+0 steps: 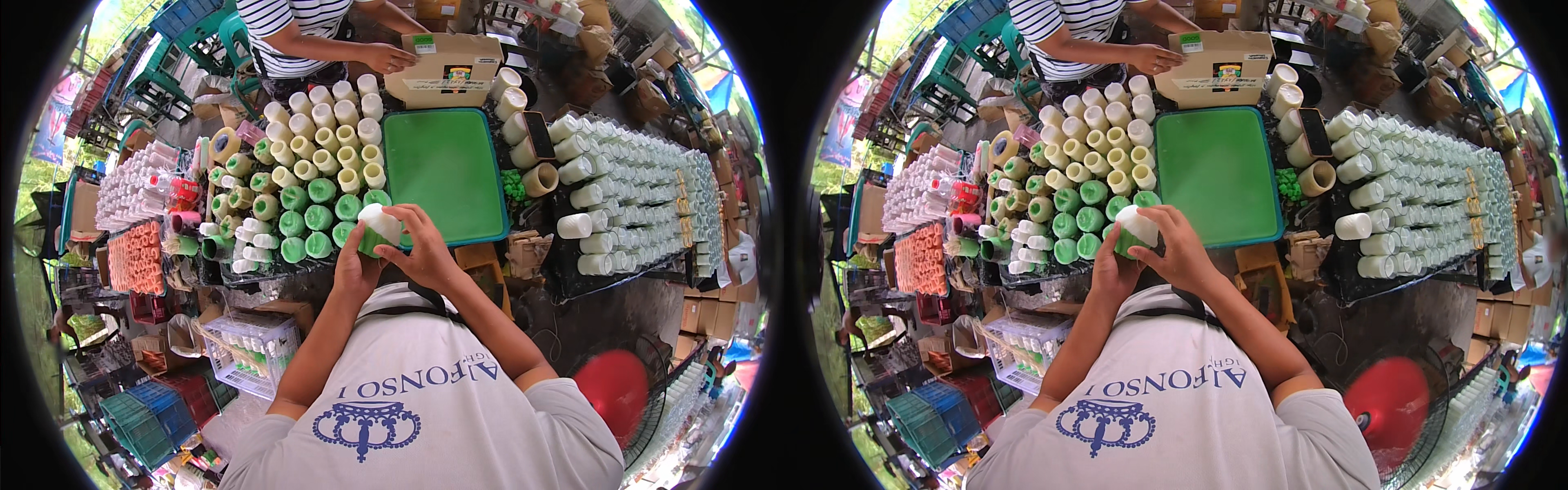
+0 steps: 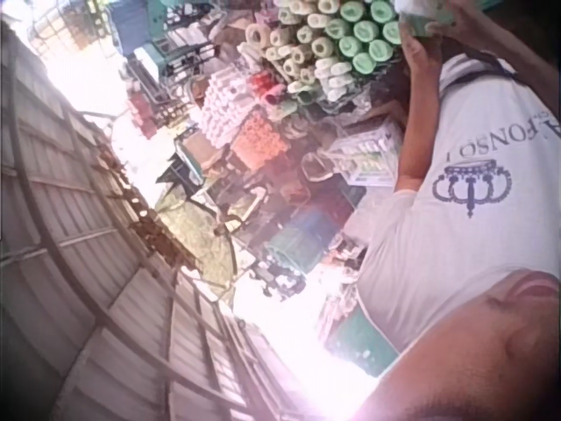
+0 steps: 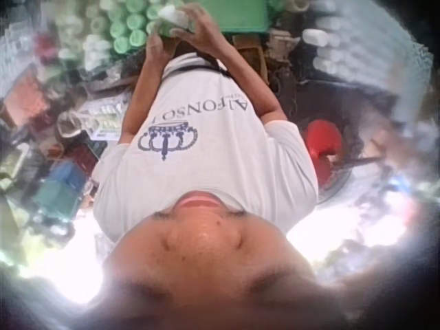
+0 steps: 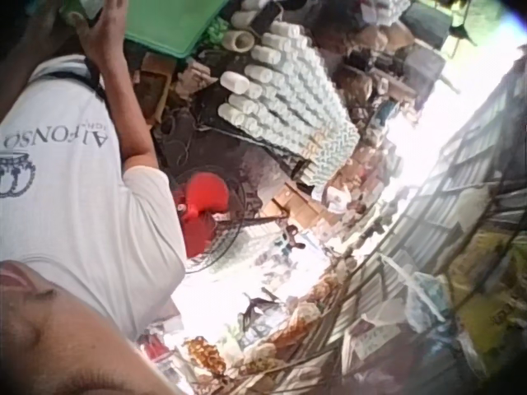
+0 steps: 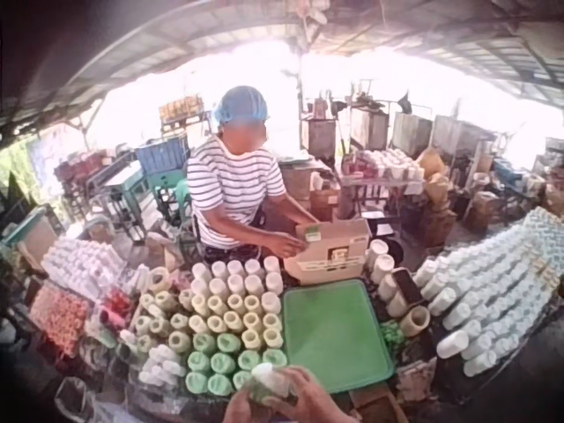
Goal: The person repeatedly picks up a white cylindrical candle and a green plastic base, then presses them together to assemble them. The assembled units are placed onto a green tray on the table.
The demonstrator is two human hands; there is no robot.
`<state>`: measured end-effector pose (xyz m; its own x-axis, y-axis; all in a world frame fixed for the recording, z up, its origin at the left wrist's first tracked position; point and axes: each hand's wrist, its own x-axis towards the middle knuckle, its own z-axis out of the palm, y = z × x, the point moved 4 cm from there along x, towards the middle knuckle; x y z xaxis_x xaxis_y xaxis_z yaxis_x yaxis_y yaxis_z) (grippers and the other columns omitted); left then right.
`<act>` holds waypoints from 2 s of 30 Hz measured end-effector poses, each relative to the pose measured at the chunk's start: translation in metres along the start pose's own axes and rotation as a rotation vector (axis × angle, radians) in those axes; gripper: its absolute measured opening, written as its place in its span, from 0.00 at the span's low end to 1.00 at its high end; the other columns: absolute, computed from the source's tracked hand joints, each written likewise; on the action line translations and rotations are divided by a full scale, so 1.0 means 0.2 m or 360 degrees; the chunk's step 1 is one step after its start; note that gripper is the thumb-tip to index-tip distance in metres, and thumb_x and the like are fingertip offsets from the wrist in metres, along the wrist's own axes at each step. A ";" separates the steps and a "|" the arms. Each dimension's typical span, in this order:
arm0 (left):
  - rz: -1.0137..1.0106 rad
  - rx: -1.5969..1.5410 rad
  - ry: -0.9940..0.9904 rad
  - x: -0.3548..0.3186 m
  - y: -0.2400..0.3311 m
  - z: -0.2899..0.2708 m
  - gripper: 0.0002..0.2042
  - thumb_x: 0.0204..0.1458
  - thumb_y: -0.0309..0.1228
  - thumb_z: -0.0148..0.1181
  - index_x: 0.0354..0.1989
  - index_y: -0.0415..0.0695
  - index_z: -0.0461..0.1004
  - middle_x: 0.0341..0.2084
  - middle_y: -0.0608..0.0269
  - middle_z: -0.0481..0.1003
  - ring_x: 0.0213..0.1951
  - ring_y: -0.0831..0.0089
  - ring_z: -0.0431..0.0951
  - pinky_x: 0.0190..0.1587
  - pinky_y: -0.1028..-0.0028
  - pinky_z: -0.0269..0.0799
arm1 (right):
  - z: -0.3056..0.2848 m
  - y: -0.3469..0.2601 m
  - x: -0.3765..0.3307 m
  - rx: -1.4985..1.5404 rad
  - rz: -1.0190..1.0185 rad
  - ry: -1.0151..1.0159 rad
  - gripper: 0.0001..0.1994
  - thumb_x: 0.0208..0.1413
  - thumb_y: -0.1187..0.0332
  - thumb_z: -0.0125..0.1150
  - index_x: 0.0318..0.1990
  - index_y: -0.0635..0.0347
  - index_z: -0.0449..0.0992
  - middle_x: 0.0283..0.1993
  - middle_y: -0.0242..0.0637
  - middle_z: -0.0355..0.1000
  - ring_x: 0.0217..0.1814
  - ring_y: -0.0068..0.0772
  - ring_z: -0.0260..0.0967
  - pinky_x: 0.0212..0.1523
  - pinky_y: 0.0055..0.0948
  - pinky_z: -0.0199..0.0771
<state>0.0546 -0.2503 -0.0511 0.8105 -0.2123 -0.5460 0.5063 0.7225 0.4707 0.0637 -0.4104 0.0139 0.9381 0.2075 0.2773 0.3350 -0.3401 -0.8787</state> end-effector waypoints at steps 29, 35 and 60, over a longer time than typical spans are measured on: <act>-0.0193 -0.0212 -0.0162 -0.02 0.05 0.11 0.28 0.69 0.58 0.47 0.67 0.54 0.71 0.57 0.60 0.78 0.54 0.57 0.82 0.59 0.52 0.78 | -0.02 -0.01 0.03 -0.0025 -0.0119 0.0126 0.22 0.58 0.63 0.77 0.56 0.63 0.77 0.56 0.50 0.77 0.55 0.54 0.77 0.58 0.45 0.76; -0.0293 -0.0084 -0.0088 0.03 0.01 0.06 0.25 0.71 0.58 0.45 0.65 0.57 0.73 0.58 0.66 0.79 0.59 0.66 0.81 0.63 0.54 0.77 | -0.03 -0.04 0.09 -0.0619 -0.0507 0.0247 0.10 0.63 0.69 0.68 0.49 0.60 0.81 0.45 0.42 0.81 0.48 0.47 0.79 0.51 0.42 0.76; -0.0153 0.0192 -0.0463 -0.02 0.00 0.09 0.35 0.70 0.67 0.42 0.70 0.51 0.67 0.59 0.60 0.77 0.56 0.65 0.81 0.53 0.57 0.81 | -0.14 -0.04 0.09 0.0140 -0.0074 -0.0021 0.15 0.65 0.65 0.67 0.55 0.63 0.79 0.56 0.50 0.77 0.59 0.53 0.75 0.61 0.45 0.74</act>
<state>0.0572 -0.2615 -0.0359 0.7985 -0.4677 -0.3791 0.6020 0.6103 0.5149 0.0806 -0.4295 0.0372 0.9203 0.2333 0.3141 0.3687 -0.2483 -0.8958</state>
